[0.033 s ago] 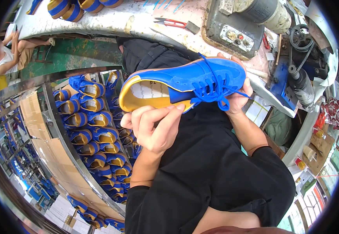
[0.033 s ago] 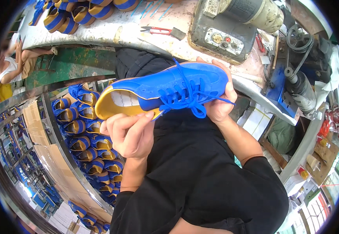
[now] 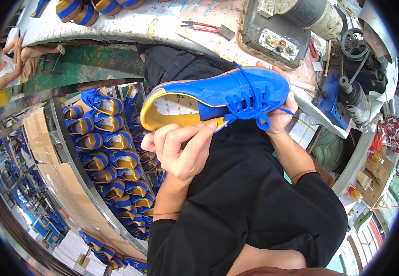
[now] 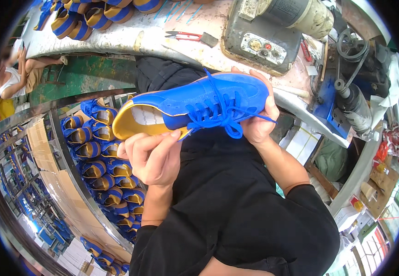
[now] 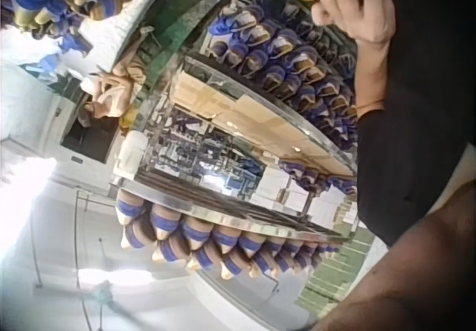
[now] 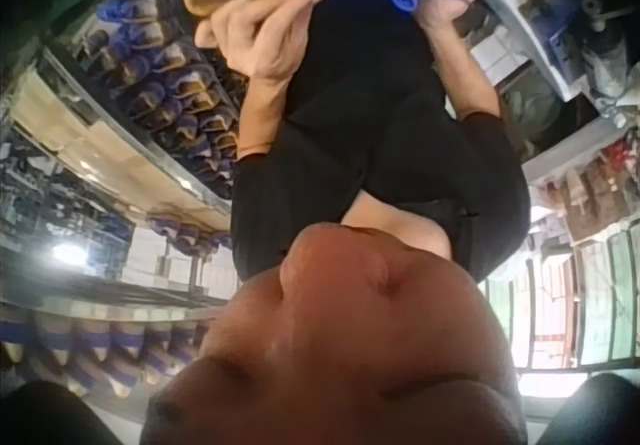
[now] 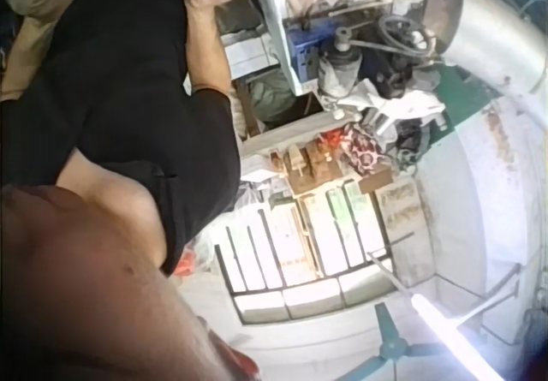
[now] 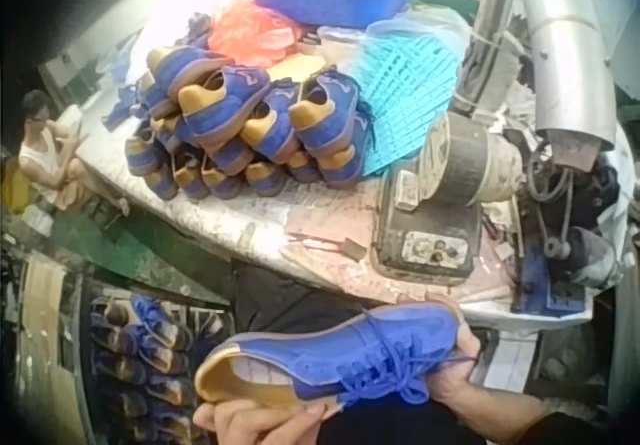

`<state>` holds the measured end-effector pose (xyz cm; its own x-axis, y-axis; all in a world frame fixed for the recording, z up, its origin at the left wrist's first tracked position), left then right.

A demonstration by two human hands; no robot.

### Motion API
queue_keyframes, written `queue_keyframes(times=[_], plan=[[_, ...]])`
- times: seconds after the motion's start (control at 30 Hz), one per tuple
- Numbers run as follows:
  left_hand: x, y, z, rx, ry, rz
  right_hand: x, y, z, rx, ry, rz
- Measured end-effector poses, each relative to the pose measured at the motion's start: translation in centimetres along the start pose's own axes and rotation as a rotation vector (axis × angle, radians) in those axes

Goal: The person picks up blue and gold sneakers from a shelf and inspects them by hand. They rotate the shoes to view the soles, sides, and uppers, and adjust the laces before placing the shoes back on the shelf.

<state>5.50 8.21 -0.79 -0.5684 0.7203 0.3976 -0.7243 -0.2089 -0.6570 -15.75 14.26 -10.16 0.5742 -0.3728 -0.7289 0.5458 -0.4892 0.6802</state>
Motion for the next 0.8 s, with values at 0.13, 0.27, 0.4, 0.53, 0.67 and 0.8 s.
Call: queue_keyframes(times=[0.13, 0.27, 0.4, 0.53, 0.67, 0.8], plan=[[0.2, 0.4, 0.5, -0.006, 0.029, 0.016, -0.6, -0.2, -0.2, 0.004, 0.03, -0.008], [0.0, 1.3, 2.9, -0.081, 0.002, -0.054, -2.3, -0.9, -0.7, 0.118, 0.046, -0.048], [0.9, 2.4, 7.5, -0.151, 0.077, -0.282, -6.6, 0.2, -1.2, 0.206, 0.126, 0.044], [3.0, 5.5, 10.2, -0.251, -0.145, -0.686, -10.8, -0.3, -1.6, 0.276, 0.125, 0.196], [6.7, 6.8, 13.6, -0.284, -0.206, -0.847, -14.0, -0.3, -1.6, 0.406, 0.05, 0.254], [8.7, 7.3, 15.6, -0.334, -0.196, -0.842, -16.7, -0.3, -1.6, 0.298, 0.026, 0.275]])
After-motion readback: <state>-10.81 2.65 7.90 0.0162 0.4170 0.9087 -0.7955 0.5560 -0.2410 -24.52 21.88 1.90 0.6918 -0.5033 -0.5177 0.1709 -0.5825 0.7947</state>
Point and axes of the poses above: each hand's wrist, its own z-axis towards the middle knuckle, its own y-axis out of the palm, x = y × z, the point moved 3 cm from there along z, towards the middle knuckle, and after that the axes turned 3 degrees about z, right-handed, at the moved point
